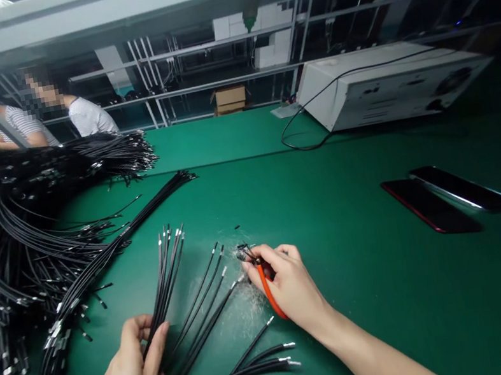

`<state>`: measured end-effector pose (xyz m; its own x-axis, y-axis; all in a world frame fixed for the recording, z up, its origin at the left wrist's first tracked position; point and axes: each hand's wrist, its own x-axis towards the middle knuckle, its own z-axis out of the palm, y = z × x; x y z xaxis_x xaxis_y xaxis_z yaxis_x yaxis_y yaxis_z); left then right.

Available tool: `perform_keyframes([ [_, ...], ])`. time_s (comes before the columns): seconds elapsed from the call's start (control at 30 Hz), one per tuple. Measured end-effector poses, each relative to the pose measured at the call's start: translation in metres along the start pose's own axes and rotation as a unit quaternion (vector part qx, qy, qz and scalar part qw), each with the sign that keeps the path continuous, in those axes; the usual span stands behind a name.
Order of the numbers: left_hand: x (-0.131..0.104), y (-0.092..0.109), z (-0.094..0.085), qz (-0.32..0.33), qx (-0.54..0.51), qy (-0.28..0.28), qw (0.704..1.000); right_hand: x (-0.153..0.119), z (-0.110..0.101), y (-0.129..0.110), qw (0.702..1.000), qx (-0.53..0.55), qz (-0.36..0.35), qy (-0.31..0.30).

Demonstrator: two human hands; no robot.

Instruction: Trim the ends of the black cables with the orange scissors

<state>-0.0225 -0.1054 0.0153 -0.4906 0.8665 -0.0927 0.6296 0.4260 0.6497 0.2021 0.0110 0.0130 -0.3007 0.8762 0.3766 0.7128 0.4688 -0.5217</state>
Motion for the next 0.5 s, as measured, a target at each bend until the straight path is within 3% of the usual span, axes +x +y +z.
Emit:
perform_keyframes([
  [0.23,0.011,-0.012,0.004,0.016,0.118,0.112,0.987,0.000,0.002,0.003,1.000,0.013,0.012,-0.011],
  [0.5,0.015,-0.013,0.013,0.056,0.223,0.119,0.966,-0.001,-0.001,0.000,0.999,0.021,0.022,-0.011],
])
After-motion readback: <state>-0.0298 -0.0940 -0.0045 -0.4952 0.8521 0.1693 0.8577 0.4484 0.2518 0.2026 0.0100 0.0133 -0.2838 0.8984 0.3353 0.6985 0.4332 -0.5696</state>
